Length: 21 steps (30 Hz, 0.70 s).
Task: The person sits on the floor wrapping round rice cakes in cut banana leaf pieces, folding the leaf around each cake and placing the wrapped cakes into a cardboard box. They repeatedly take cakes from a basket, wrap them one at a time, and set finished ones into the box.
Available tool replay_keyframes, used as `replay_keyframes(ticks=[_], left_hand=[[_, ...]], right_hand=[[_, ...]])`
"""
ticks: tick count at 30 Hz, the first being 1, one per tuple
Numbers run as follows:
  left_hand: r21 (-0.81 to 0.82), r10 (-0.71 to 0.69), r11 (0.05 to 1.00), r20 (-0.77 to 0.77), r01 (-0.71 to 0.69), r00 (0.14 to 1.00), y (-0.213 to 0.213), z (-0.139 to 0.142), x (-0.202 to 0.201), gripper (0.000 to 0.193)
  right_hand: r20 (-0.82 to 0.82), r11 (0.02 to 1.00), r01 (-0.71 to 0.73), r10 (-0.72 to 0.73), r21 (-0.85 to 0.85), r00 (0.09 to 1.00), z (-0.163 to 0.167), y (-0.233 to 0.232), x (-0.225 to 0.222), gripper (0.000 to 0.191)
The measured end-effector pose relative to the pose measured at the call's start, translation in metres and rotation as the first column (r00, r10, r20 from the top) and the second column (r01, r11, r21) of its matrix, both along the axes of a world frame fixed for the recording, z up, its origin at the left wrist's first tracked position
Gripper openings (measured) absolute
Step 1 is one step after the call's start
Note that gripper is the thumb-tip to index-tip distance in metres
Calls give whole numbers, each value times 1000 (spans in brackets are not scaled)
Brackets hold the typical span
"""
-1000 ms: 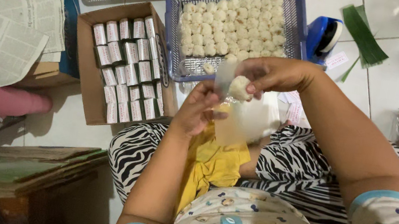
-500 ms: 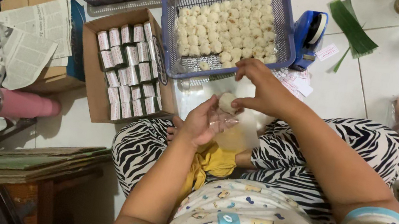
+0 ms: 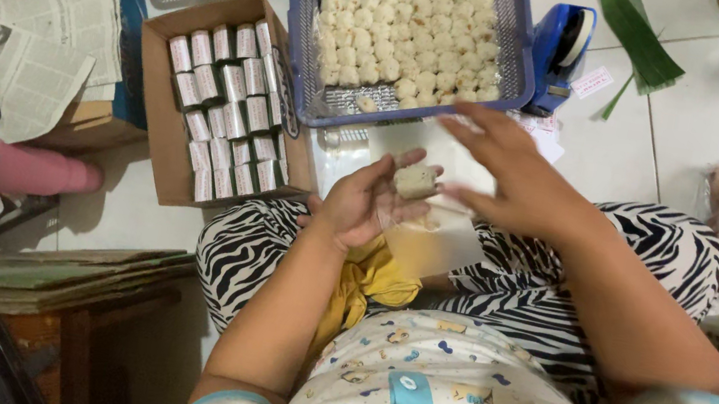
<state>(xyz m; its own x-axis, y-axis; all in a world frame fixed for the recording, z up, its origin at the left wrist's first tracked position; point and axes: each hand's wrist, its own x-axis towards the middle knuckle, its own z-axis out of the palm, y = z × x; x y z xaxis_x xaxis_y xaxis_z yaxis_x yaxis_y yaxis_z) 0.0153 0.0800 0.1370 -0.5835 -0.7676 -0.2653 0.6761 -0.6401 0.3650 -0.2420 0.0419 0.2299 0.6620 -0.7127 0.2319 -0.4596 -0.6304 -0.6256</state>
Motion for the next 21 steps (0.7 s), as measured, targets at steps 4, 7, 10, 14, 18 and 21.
replay_keyframes(ticks=[4,7,10,14,18,21], left_hand=[[-34,2,999,-42,-3,999,-3,14,8,57],[-65,-3,998,-50,0,999,-5,19,8,57],[-78,4,997,-32,-7,999,-6,18,6,57],[-148,54,988,34,-49,998,-8,11,7,58],[-181,-100,978,47,107,994,-4,11,11,58],[-167,-177,969,52,183,983,4,17,5,55]], right_hand=[[-59,925,-36,15,-378,998,-6,36,-4,89],[-269,709,-183,-10,-681,963,-18,55,3,59],[-165,579,-161,47,-799,985,-16,58,3,36],[-170,795,-132,37,-592,985,5,60,8,34],[-71,957,90,-114,-277,991,22,41,21,19],[53,991,134,-135,24,989,24,9,22,16]])
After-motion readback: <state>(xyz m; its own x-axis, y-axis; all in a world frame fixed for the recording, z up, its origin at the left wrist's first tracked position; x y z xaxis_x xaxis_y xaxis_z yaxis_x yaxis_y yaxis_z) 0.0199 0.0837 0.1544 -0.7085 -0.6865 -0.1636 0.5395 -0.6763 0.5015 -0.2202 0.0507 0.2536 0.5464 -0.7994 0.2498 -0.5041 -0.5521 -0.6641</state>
